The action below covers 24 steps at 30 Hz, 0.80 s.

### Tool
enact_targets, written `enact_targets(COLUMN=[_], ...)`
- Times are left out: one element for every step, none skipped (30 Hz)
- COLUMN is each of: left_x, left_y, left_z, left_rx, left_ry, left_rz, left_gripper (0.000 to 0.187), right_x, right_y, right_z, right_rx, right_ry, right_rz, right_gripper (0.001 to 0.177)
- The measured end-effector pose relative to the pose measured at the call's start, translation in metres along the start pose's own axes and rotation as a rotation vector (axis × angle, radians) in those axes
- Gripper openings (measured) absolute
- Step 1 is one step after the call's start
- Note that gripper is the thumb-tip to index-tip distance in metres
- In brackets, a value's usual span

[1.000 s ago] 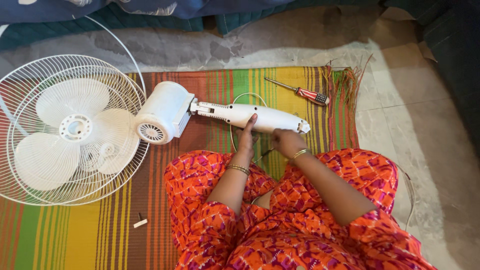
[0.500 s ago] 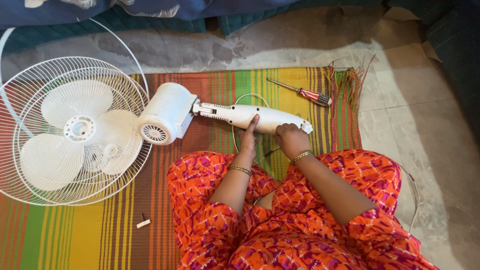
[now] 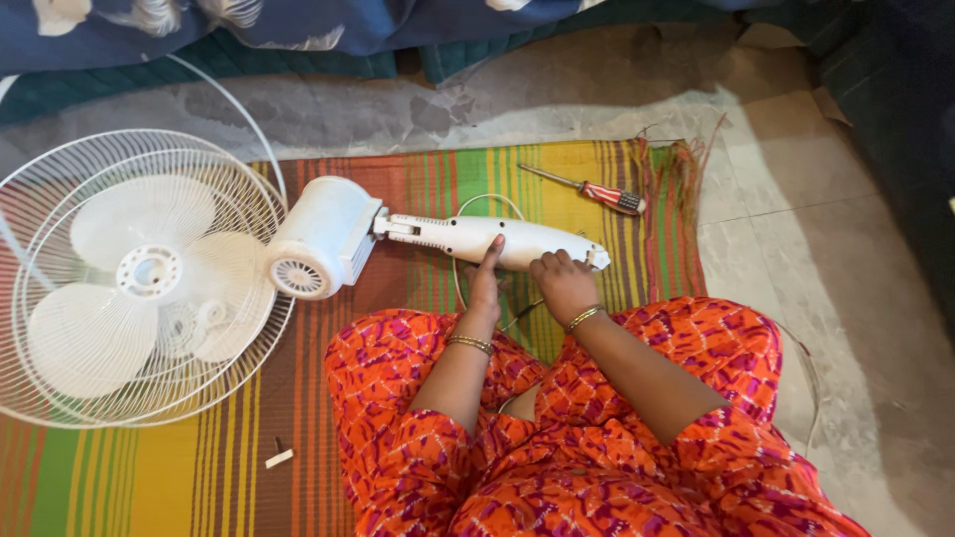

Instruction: The person sits on a mat and uses a screwdriver to remove and reinsert screws on the base of a white pedestal fan. The fan head and cage are detached and placed beside the base. The person repeatedly tightens and loosens screws on the fan's base housing.

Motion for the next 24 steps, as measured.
enact_targets(left_x=[-0.0021, -0.0036, -0.0045, -0.005, -0.0049, -0.0043, -0.0035, -0.0024, -0.0016, -0.0008, -0.0005, 0.0001, 0.0005, 0.0006, 0.0007, 0.0008, 0.001, 0.001, 0.001, 0.0013, 0.0017, 0.0024, 0.0032, 0.004], left_y=[-0.0011, -0.0023, -0.0034, -0.0037, -0.0039, -0.0036, -0.0029, -0.0022, -0.0012, -0.0008, -0.0004, -0.0001, 0.0, 0.0002, 0.0, 0.0, -0.0001, 0.0, 0.0003, 0.0006, 0.0012, 0.0019, 0.0027, 0.0035], left_z=[0.0004, 0.0006, 0.0, 0.0012, 0.0013, 0.002, 0.0023, 0.0028, 0.0034, 0.0036, 0.0032, 0.003, 0.0027, 0.0034, 0.0032, 0.0029, 0.0026, 0.0023, 0.0019, 0.0019, 0.0019, 0.0016, 0.0015, 0.0013], left_rx=[0.003, 0.004, 0.004, 0.004, 0.003, 0.003, 0.002, 0.003, -0.003, -0.009, -0.014, -0.012, -0.01, -0.007, -0.003, 0.0, 0.004, 0.003, 0.003, 0.003, 0.003, 0.004, 0.005, 0.006], left_ry=[0.004, 0.008, 0.007, 0.01, 0.013, 0.015, 0.017, 0.02, 0.017, 0.015, 0.013, 0.01, 0.007, 0.006, 0.001, -0.002, -0.005, -0.007, -0.009, -0.01, -0.007, -0.004, -0.002, -0.005], left_rz=[0.0, 0.001, 0.0, -0.003, -0.005, -0.009, -0.013, -0.016, -0.013, -0.008, -0.004, -0.007, -0.009, -0.012, -0.01, -0.008, -0.006, 0.0, 0.006, 0.012, 0.015, 0.019, 0.022, 0.021], left_gripper=[0.12, 0.118, 0.116, 0.113, 0.11, 0.11, 0.109, 0.108, 0.108, 0.108, 0.107, 0.107, 0.107, 0.107, 0.107, 0.107, 0.107, 0.108, 0.109, 0.109, 0.111, 0.113, 0.114, 0.115], right_x=[0.0003, 0.0008, 0.0017, 0.0022, 0.0029, 0.0031, 0.0034, 0.0038, 0.0036, 0.0036, 0.0035, 0.0037, 0.0036, 0.0029, 0.0025, 0.002, 0.0019, 0.0014, 0.0012, 0.0013, 0.0012, 0.0013, 0.0013, 0.0015], right_y=[-0.0003, -0.0008, -0.0008, -0.0017, -0.0022, -0.0033, -0.0039, -0.0048, -0.0056, -0.0053, -0.0046, -0.0043, -0.0033, -0.003, -0.0028, -0.003, -0.0032, -0.0034, -0.0036, -0.0039, -0.0042, -0.0042, -0.0042, -0.004], right_z=[0.0, -0.0002, 0.0, -0.0013, -0.0023, -0.0035, -0.004, -0.0044, -0.0049, -0.0051, -0.0053, -0.0054, -0.0061, -0.0069, -0.0074, -0.0073, -0.007, -0.0068, -0.0063, -0.0061, -0.0061, -0.0063, -0.0067, -0.0074], right_rx=[-0.014, -0.027, -0.041, -0.037, -0.033, -0.031, -0.026, -0.021, -0.016, -0.013, -0.009, -0.007, 0.002, 0.01, 0.018, 0.029, 0.04, 0.051, 0.053, 0.056, 0.058, 0.057, 0.056, 0.056], right_ry=[0.01, 0.02, 0.03, 0.023, 0.016, 0.008, 0.009, 0.008, 0.007, 0.003, 0.0, -0.005, -0.024, -0.044, -0.064, -0.074, -0.084, -0.094, -0.096, -0.098, -0.1, -0.104, -0.107, -0.111], right_rz=[0.011, 0.022, 0.032, 0.035, 0.038, 0.044, 0.043, 0.044, 0.045, 0.042, 0.039, 0.037, 0.026, 0.018, 0.009, 0.009, 0.009, 0.011, 0.012, 0.014, 0.016, 0.017, 0.018, 0.019], right_gripper=[0.01, 0.013, 0.015, 0.014, 0.013, 0.012, 0.013, 0.014, 0.015, 0.015, 0.015, 0.015, 0.014, 0.013, 0.012, 0.013, 0.014, 0.014, 0.014, 0.013, 0.013, 0.013, 0.013, 0.013])
Point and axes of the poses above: each hand's wrist, its own x-axis away from the middle knuckle, its own z-axis out of the back of the hand, y = z × x, the point moved 5 cm from there along -x, towards the middle knuckle, and after that the axes turned 10 degrees about -x, right-handed, at the moved point
